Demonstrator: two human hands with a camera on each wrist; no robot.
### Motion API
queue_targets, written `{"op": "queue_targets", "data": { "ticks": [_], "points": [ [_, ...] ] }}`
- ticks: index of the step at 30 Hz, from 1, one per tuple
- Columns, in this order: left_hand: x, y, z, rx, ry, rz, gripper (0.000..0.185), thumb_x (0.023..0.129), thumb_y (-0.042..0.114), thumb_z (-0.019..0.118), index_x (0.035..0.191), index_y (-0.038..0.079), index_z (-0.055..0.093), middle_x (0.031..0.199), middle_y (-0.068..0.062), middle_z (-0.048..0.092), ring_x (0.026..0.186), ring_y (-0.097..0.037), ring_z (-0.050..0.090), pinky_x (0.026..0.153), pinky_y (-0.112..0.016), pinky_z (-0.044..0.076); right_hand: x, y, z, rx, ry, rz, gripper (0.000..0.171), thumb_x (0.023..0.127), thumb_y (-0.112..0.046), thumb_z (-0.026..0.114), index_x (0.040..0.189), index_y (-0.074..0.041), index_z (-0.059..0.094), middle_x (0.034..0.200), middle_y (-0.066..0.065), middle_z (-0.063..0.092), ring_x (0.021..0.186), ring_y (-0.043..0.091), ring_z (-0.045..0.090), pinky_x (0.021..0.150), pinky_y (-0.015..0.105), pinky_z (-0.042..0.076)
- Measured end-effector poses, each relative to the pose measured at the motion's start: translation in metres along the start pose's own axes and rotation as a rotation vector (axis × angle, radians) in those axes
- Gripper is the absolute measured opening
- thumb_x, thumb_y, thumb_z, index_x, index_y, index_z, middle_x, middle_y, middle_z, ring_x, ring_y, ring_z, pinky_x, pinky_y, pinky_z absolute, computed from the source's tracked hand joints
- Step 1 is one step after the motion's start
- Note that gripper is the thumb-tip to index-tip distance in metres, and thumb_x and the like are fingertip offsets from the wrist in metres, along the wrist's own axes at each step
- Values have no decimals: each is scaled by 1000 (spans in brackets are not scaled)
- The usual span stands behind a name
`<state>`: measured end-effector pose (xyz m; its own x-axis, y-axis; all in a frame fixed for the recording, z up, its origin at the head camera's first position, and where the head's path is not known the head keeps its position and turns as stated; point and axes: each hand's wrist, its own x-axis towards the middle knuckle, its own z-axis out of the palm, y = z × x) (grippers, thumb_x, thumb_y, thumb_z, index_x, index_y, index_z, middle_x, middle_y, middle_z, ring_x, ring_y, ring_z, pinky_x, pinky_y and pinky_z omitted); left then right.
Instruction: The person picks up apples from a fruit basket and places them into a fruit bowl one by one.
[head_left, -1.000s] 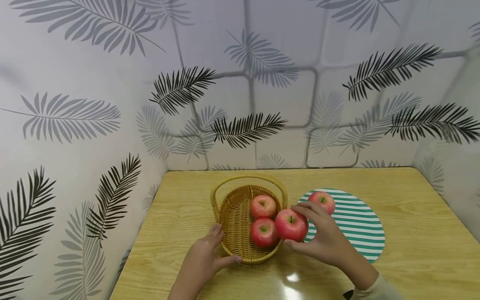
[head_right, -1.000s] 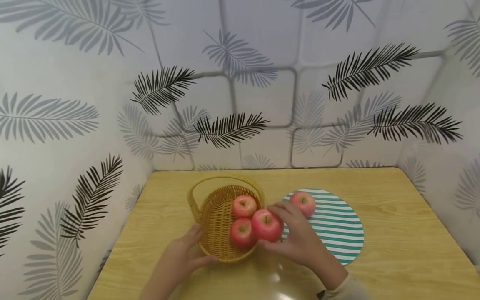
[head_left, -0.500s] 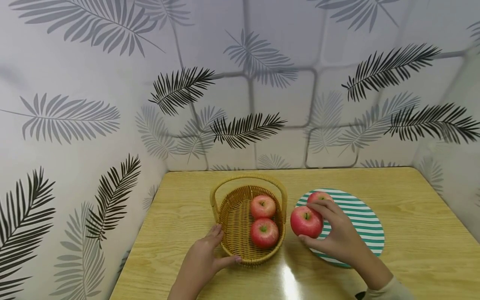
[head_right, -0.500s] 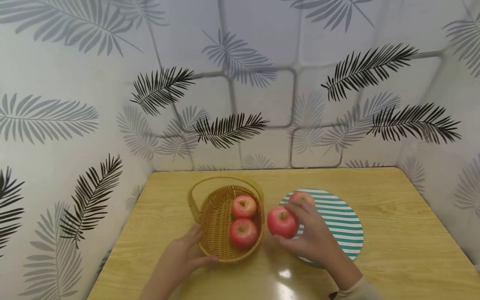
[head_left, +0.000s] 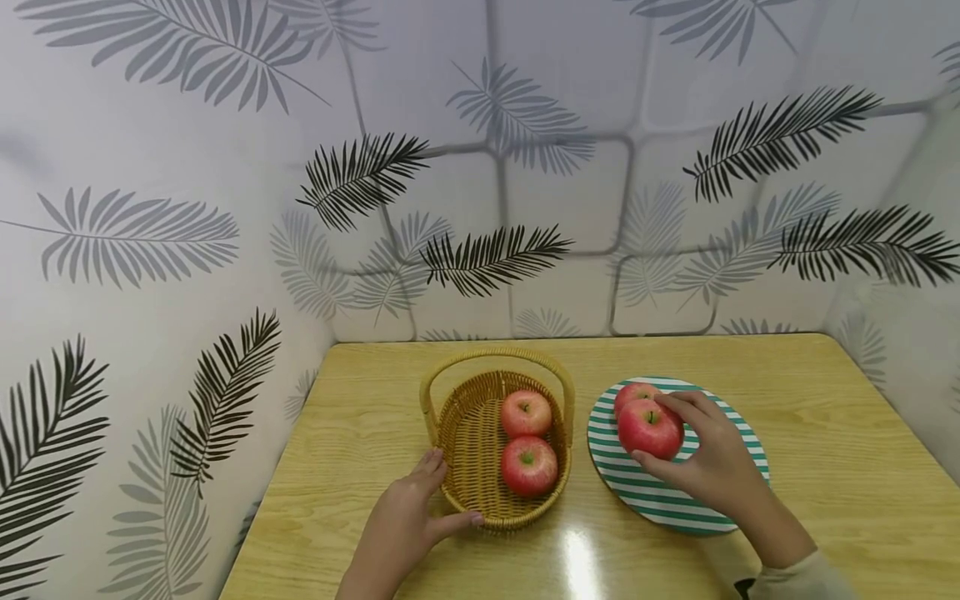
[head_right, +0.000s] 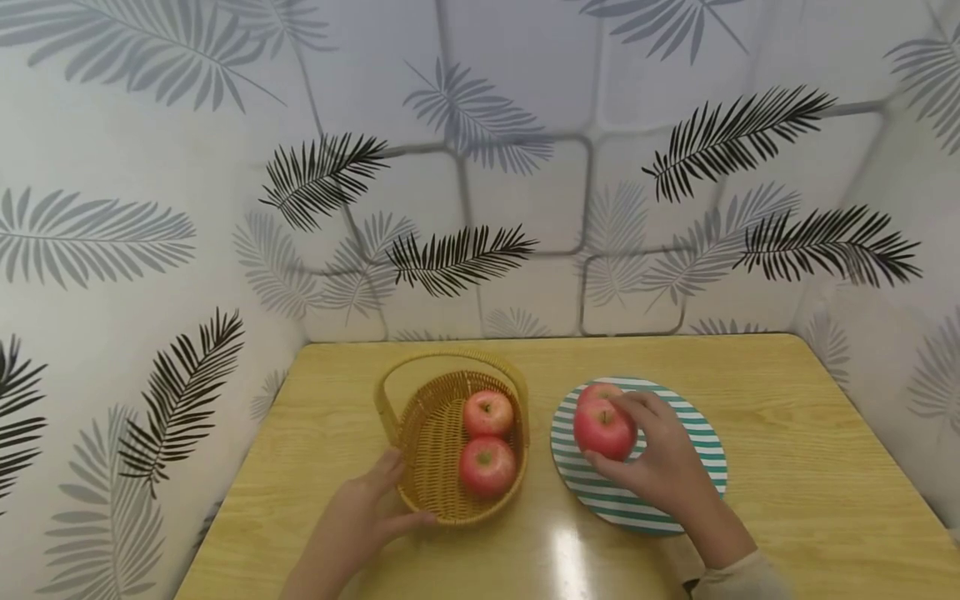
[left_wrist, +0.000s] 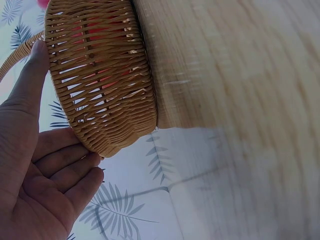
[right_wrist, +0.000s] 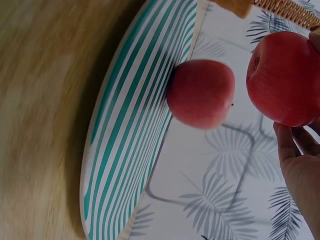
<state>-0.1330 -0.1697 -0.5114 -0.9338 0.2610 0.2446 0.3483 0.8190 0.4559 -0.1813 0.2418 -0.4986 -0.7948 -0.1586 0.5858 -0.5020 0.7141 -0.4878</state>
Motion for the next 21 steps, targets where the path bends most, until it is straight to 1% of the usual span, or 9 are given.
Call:
{"op": "queue_targets", "data": {
  "ticks": [2, 4, 7, 9, 14, 21],
  "points": [
    [0, 0, 0, -1, 0, -4, 88, 76, 57, 89, 134, -6, 70, 146, -23, 62, 139, -34, 61, 108, -49, 57, 1, 4, -3, -7, 8, 10, 74, 61, -19, 106, 125, -1, 73, 119, 10, 68, 108, 27, 64, 74, 23, 61],
    [0, -1, 0, -3, 5, 4, 88, 76, 57, 89, 133, -7, 70, 146, -24, 62, 138, -35, 62, 107, -49, 57, 3, 9, -6, -3, 13, 20, 72, 61, -17, 105, 123, 0, 73, 119, 11, 68, 108, 28, 64, 77, 15, 58],
    [0, -1, 0, -8, 13, 12, 88, 76, 59, 88, 132, -7, 70, 144, -25, 63, 138, -35, 62, 107, -49, 57, 4, 14, -11, 7, 19, 31, 71, 61, -14, 105, 122, 2, 73, 118, 13, 67, 106, 29, 63, 81, 2, 48],
    [0, 0, 0, -10, 18, 20, 88, 77, 60, 86, 132, -7, 70, 144, -26, 63, 137, -36, 62, 106, -49, 58, 4, 18, -12, 12, 21, 37, 70, 62, -12, 104, 122, 3, 72, 118, 15, 66, 105, 29, 63, 82, -4, 42],
    [0, 1, -1, -16, 8, 9, 91, 78, 64, 84, 133, -8, 70, 145, -25, 62, 138, -35, 61, 107, -49, 57, 3, 27, -16, 1, 20, 64, 70, 64, -14, 103, 124, 4, 72, 120, 17, 66, 104, 32, 63, 81, -5, 40],
    [1, 2, -2, -24, -5, -5, 92, 78, 63, 84, 134, -8, 69, 146, -25, 62, 140, -35, 60, 109, -49, 56, 4, 42, -19, -23, 23, 104, 71, 66, -18, 103, 125, 6, 71, 120, 19, 65, 101, 33, 64, 80, -6, 39]
  ]
}}
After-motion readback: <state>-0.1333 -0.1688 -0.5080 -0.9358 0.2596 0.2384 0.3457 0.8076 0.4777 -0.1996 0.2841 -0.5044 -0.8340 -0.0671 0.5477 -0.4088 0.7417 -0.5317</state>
